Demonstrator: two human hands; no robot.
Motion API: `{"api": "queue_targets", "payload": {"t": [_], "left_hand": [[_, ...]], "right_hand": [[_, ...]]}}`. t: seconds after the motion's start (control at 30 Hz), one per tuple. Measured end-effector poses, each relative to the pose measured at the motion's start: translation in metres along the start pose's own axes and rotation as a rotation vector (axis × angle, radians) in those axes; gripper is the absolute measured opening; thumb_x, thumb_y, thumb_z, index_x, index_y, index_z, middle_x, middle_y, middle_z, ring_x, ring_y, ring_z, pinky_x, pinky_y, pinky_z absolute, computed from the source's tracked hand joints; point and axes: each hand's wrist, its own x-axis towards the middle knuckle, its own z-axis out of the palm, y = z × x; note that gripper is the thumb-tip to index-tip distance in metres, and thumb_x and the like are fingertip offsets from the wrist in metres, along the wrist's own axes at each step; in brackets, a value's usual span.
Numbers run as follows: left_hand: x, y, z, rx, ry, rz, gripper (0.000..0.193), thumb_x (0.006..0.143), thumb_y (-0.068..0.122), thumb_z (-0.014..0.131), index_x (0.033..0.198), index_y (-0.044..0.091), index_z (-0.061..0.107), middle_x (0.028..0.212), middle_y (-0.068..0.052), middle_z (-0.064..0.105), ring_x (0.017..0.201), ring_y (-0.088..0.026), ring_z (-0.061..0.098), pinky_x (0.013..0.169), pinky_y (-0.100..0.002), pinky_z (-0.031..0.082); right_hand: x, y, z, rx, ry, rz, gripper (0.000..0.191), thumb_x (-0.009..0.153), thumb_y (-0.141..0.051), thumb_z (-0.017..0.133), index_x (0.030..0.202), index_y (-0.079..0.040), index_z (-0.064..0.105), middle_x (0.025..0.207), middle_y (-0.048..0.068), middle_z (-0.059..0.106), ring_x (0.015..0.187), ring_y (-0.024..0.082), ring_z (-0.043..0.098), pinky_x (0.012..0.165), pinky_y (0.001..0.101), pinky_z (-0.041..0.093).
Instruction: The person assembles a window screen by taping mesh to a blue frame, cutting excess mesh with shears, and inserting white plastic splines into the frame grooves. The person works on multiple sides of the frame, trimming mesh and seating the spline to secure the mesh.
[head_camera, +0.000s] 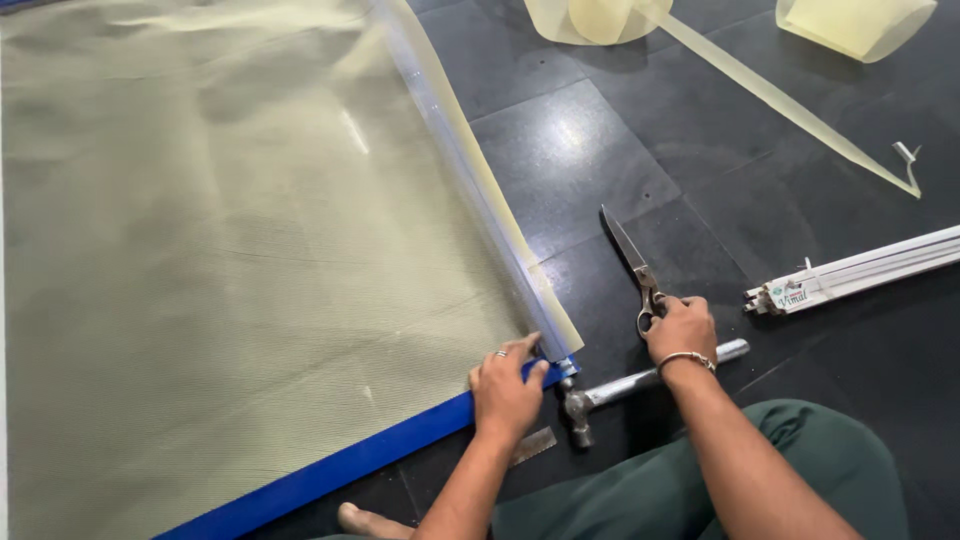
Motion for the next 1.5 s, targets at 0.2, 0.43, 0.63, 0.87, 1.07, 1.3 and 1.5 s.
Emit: {"api": "queue_targets", "payload": {"t": [0.2, 0.43, 0.63, 0.87, 1.07, 1.3, 1.5], "left_hand": [[-0.023, 0.006, -0.017, 0.084, -0.045, 0.055, 0.052, 0.087, 0.026, 0.071, 0.138, 0.026, 0.061, 0.143, -0.005, 0.052, 0.133, -0.028, 0.047, 0.111, -0.053, 0.03], [-0.027, -0.013, -0.039, 0.076, -0.049, 0.103, 0.047, 0.09, 0.017, 0.063, 0.136, 0.027, 0.063, 0.143, -0.006, 0.054, 0.132, -0.03, 0.048, 0.109, -0.053, 0.032], [-0.002, -0.039, -0.048, -0.157, -0.063, -0.023, 0.048, 0.091, 0.015, 0.058, 0.137, 0.026, 0.063, 0.133, -0.005, 0.068, 0.122, -0.029, 0.062, 0.104, -0.049, 0.043], [0.016, -0.061, -0.048, -0.621, -0.017, -0.023, 0.052, 0.089, 0.001, 0.056, 0.14, 0.012, 0.059, 0.128, -0.01, 0.072, 0.121, -0.022, 0.068, 0.103, -0.034, 0.051], [0.018, -0.061, -0.057, -0.708, 0.009, -0.093, 0.051, 0.089, -0.001, 0.057, 0.139, 0.009, 0.06, 0.128, -0.012, 0.072, 0.121, -0.021, 0.068, 0.102, -0.032, 0.052], [0.017, -0.06, -0.062, -0.656, -0.004, -0.108, 0.048, 0.091, 0.001, 0.056, 0.139, 0.008, 0.06, 0.129, -0.012, 0.071, 0.121, -0.021, 0.067, 0.101, -0.033, 0.052], [0.017, -0.062, -0.061, -0.562, -0.03, -0.097, 0.043, 0.092, 0.004, 0.057, 0.134, 0.005, 0.062, 0.132, -0.013, 0.07, 0.126, -0.023, 0.066, 0.106, -0.034, 0.049]], "right_hand": [[-0.017, -0.031, -0.022, 0.023, -0.146, -0.002, 0.04, 0.082, -0.016, 0.077, 0.12, -0.008, 0.065, 0.11, 0.017, 0.067, 0.101, 0.037, 0.066, 0.087, 0.0436, 0.053], [-0.078, -0.005, -0.06, 1.671, -0.924, 0.49, 0.024, 0.085, -0.005, 0.064, 0.109, -0.005, 0.064, 0.089, 0.003, 0.068, 0.081, 0.013, 0.064, 0.063, 0.0189, 0.049], [-0.189, 0.018, -0.044, 1.33, -0.89, 0.757, 0.048, 0.094, -0.046, 0.062, 0.124, -0.009, 0.067, 0.074, 0.006, 0.058, 0.061, 0.021, 0.053, 0.049, 0.038, 0.047], [-0.232, -0.037, -0.026, 0.819, -0.836, 0.472, 0.058, 0.08, -0.039, 0.083, 0.126, -0.007, 0.07, 0.068, -0.001, 0.051, 0.056, 0.01, 0.049, 0.046, 0.0281, 0.042], [-0.222, -0.06, -0.025, 0.723, -0.769, 0.402, 0.051, 0.08, -0.035, 0.084, 0.119, -0.005, 0.073, 0.062, 0.0, 0.049, 0.051, 0.011, 0.048, 0.043, 0.0287, 0.043], [-0.22, -0.055, -0.002, 0.656, -0.698, 0.332, 0.047, 0.077, -0.032, 0.086, 0.112, -0.001, 0.076, 0.059, 0.001, 0.053, 0.047, 0.014, 0.049, 0.042, 0.0304, 0.041], [-0.215, -0.065, 0.026, 0.491, -0.514, 0.212, 0.054, 0.074, -0.037, 0.09, 0.112, -0.002, 0.074, 0.068, 0.002, 0.062, 0.062, 0.013, 0.053, 0.059, 0.0312, 0.046]]}}
